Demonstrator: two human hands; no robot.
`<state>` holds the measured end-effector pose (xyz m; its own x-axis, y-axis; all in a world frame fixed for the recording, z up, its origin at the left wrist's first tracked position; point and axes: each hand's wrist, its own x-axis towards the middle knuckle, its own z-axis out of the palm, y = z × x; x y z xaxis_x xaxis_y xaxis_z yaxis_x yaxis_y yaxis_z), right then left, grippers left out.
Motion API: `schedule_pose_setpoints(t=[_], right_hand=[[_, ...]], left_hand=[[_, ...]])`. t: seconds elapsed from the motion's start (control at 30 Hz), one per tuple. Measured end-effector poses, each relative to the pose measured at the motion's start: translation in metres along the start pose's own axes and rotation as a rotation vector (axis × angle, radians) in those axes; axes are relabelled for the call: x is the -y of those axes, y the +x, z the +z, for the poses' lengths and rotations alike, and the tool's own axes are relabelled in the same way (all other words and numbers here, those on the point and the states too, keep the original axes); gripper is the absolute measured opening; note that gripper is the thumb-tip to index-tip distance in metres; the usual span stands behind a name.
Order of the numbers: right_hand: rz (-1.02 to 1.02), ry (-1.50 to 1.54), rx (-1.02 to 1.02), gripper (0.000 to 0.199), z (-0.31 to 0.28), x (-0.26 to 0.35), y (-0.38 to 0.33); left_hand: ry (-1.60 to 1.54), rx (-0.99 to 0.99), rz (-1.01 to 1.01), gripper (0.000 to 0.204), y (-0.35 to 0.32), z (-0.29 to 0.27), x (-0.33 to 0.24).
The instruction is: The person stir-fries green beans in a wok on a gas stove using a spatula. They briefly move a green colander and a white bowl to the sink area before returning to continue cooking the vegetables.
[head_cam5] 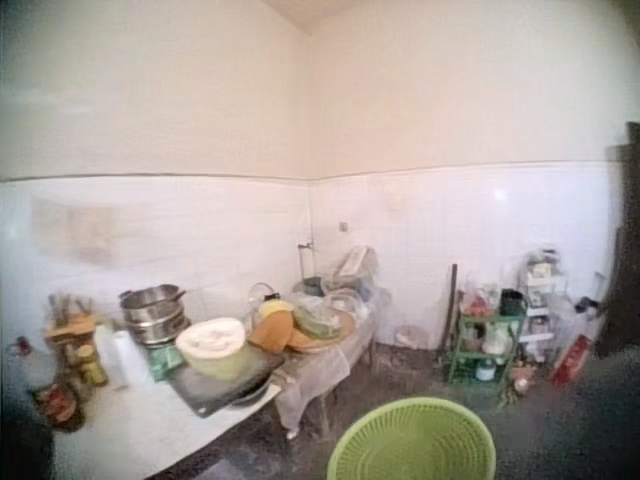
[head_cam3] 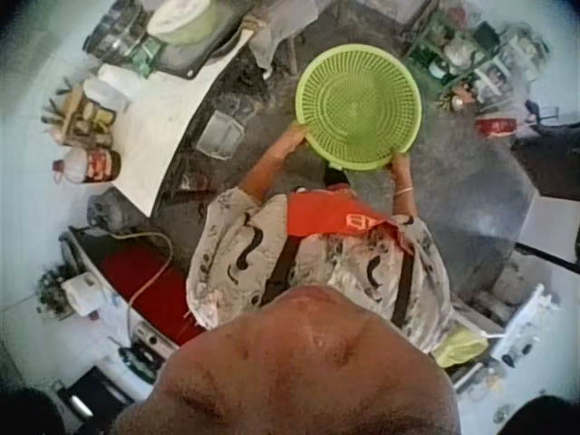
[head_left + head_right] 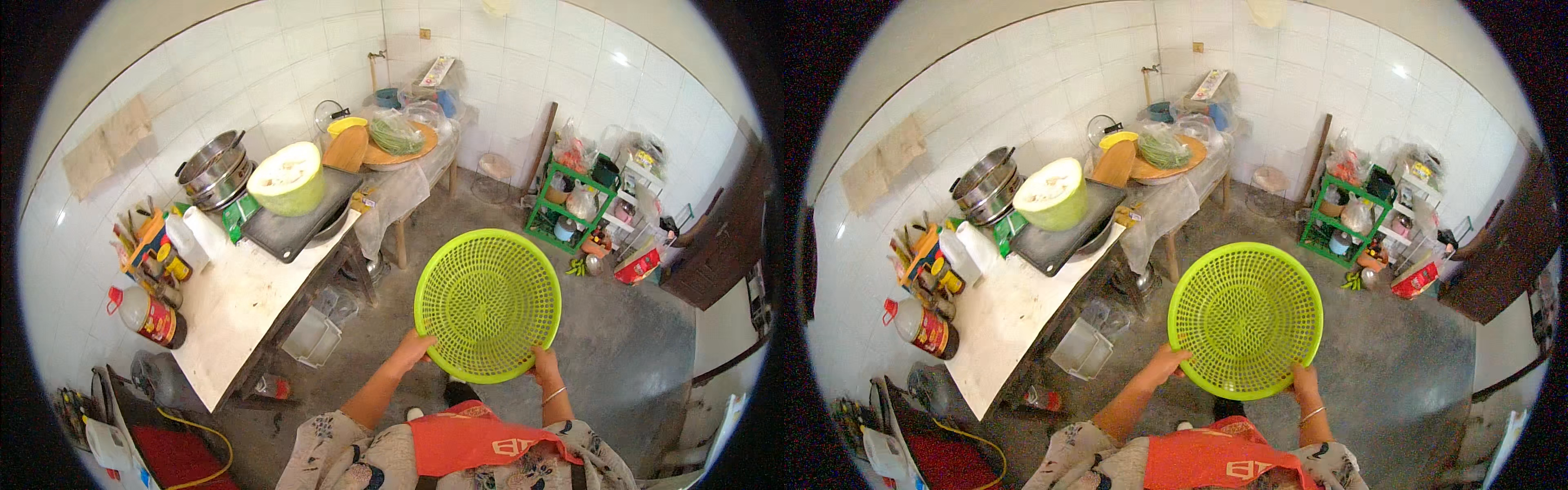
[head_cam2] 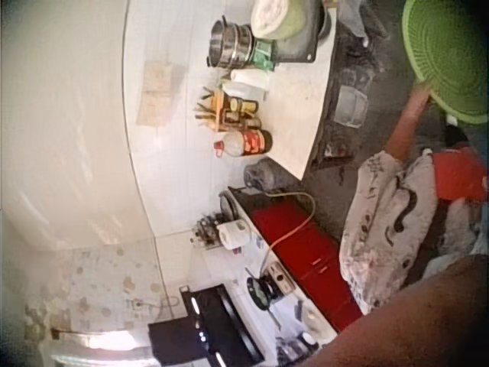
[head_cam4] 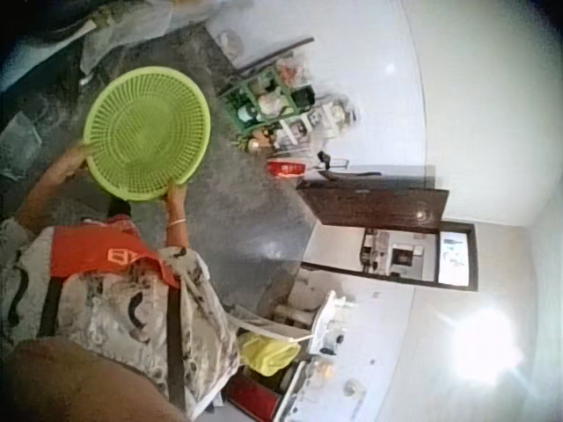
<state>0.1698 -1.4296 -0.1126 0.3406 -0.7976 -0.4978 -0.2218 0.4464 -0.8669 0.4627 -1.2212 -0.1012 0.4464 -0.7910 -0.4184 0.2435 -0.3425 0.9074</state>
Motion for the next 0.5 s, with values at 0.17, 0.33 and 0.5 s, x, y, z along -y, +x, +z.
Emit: schedule_pose_setpoints(t=[0.17,0.33,0.5], right_hand=[[-0.094,-0.016,0.027,0.032,0.023,0.05,0.067],[-0.106,-0.124,0.027,0.035,0.054,0.083,0.217],[-0.135,-0.109,0.089,0.031,0.096,0.184,0.304]], left_hand=[[-0.002,0.101,-0.056,0.032,0.08,-0.018,-0.042],[0.11,0.076,-0.113,0.035,0.207,-0.045,-0.078],[-0.031,-0.056,-0.141,0.036,0.285,-0.055,-0.124]])
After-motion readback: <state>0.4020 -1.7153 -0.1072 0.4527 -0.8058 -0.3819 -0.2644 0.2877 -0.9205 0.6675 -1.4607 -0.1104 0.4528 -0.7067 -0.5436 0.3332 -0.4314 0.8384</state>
